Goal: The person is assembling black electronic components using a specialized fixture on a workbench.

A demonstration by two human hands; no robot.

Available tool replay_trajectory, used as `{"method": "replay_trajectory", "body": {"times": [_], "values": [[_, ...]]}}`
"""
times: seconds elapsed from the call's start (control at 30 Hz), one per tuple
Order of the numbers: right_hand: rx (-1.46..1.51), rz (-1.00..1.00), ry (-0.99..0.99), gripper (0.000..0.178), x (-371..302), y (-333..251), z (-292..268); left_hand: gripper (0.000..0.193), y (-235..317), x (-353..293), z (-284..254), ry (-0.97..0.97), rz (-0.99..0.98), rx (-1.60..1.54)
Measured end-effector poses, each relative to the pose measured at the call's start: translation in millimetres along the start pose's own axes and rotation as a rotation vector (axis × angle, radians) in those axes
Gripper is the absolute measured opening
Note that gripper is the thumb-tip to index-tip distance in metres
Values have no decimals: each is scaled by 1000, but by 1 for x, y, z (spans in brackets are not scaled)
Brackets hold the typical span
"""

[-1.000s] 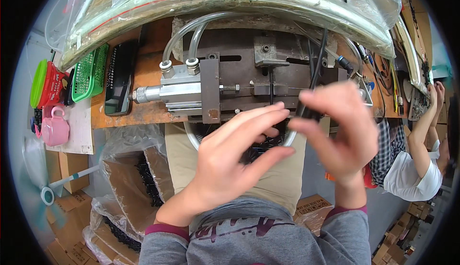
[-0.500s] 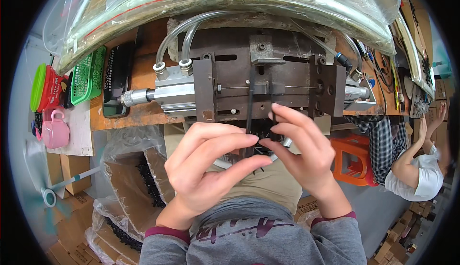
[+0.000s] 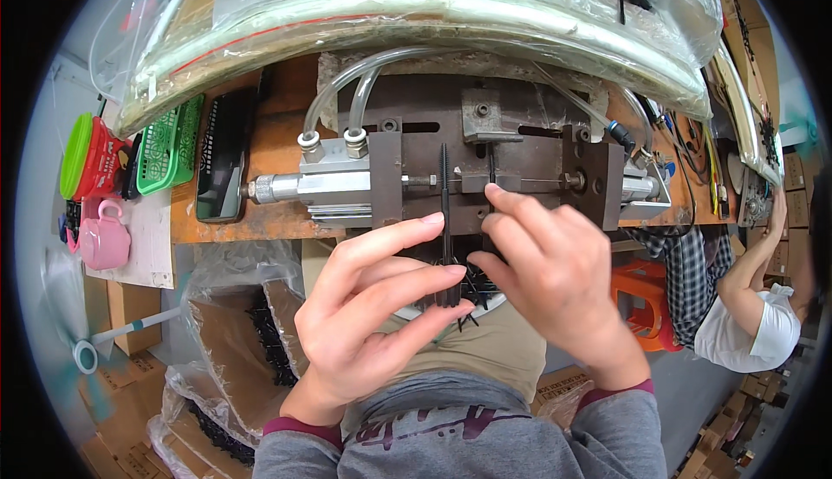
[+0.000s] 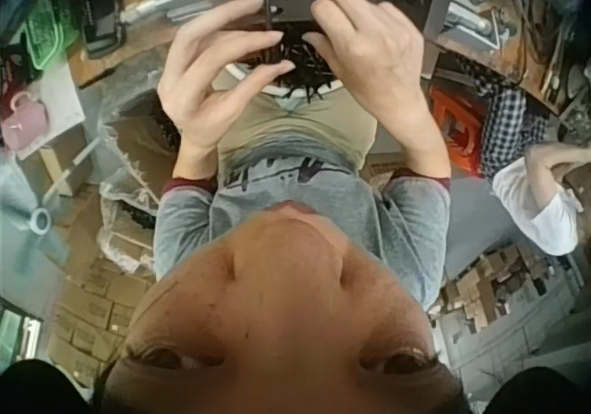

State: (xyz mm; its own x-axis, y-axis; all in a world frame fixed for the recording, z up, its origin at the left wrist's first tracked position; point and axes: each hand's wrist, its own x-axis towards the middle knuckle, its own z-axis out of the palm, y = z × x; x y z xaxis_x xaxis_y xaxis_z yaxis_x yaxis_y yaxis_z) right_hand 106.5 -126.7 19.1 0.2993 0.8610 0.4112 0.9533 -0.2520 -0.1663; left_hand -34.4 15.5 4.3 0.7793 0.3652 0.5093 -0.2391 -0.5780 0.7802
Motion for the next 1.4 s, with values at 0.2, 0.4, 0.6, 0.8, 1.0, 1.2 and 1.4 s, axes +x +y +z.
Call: {"method": "replay_trajectory", "body": {"times": [0.2, 0.4, 0.6, 0.8, 1.0, 1.2, 1.4], "values": [[94, -72, 295, 19, 95, 47, -26, 39, 0, -5, -4, 33, 15, 1], [-146, 166, 165, 31, 244, 152, 24, 38, 1, -6, 1, -4, 54, -30], [7, 284, -119, 85, 295, 78, 33, 39, -7, -17, -6, -20, 57, 8], [17, 25, -200, 87, 287, 24, 46, 30, -8, -16, -5, -21, 76, -46], [123, -306, -94, 30, 265, 94, 46, 29, -5, -18, -13, -29, 50, -30], [245, -235, -279, 21, 215, 136, -15, 28, -9, -12, 2, -23, 97, -102], [176, -178, -394, 22, 204, 144, -55, 32, -7, 0, 22, -64, 141, 2]]}}
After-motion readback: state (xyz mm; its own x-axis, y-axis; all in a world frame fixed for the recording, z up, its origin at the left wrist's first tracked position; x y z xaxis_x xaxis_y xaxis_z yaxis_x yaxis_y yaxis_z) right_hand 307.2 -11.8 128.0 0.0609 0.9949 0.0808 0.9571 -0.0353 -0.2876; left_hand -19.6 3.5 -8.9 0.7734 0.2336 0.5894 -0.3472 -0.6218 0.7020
